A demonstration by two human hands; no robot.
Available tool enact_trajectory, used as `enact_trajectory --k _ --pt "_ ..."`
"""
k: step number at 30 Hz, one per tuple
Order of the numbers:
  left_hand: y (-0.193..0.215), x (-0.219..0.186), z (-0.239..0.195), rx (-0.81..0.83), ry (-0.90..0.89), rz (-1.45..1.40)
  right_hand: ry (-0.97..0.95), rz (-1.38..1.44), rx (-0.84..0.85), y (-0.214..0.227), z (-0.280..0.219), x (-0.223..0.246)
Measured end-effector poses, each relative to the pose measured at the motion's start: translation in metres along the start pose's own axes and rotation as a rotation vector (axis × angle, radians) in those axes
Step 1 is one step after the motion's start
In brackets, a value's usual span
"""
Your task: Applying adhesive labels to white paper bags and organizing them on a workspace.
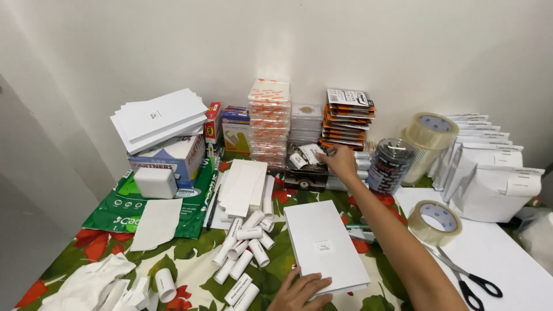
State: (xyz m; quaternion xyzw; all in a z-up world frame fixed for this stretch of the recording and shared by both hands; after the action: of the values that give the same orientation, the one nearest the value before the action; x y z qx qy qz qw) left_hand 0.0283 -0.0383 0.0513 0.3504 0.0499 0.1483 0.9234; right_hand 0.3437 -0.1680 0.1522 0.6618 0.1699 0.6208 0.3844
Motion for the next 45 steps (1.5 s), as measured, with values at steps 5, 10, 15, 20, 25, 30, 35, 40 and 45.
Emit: enact_trajectory --k 5,10,15,20,25,30,35,40,45 --pt "0.004 0.002 0.003 -0.025 0.042 -0.012 -0.043 0.025 0.02 -0.01 0.01 -0.005" --pt "0.013 0.001 0.009 -0.081 0.067 0.02 -0.065 0.169 0.042 -0.014 0.023 -0.015" --pt "0.015 0.003 0.008 -0.043 0.065 0.003 -0.068 0.397 0.088 -0.005 0.016 -0.015" --pt "0.018 0.002 0.012 -0.064 0.066 -0.014 0.022 0.518 0.171 0.013 -0.011 -0.01" --pt "0.05 0.025 0.04 -0.068 0.227 -0.003 0.099 0.565 0.34 0.043 -0.067 -0.012" --pt "0.075 0.057 0.067 -0.159 0.756 -0.325 0.029 0.398 0.594 0.075 -0.16 -0.008" --pt "0.059 0.083 0.074 -0.289 0.863 -0.418 0.142 0.407 0.62 0.078 -0.181 -0.035" --pt "0.036 0.074 0.064 -0.42 0.948 -0.661 0.242 0.308 0.476 0.096 -0.21 -0.049" --pt "0.007 0.038 0.039 -0.365 1.228 -0.848 1.087 -0.088 -0.129 0.11 -0.292 -0.058"
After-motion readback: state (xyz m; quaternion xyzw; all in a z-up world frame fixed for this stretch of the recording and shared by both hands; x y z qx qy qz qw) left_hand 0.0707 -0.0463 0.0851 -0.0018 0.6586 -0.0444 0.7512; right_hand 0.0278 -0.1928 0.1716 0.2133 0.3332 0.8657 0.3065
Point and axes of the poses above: each hand's wrist, its own z-axis towards the middle knuckle, its own y-axis out of the back of the hand, x = y × z, the point moved 7 cm from there along z, towards the middle knuckle, and after that the axes turned 13 degrees about -y, right-handed, at the moved point
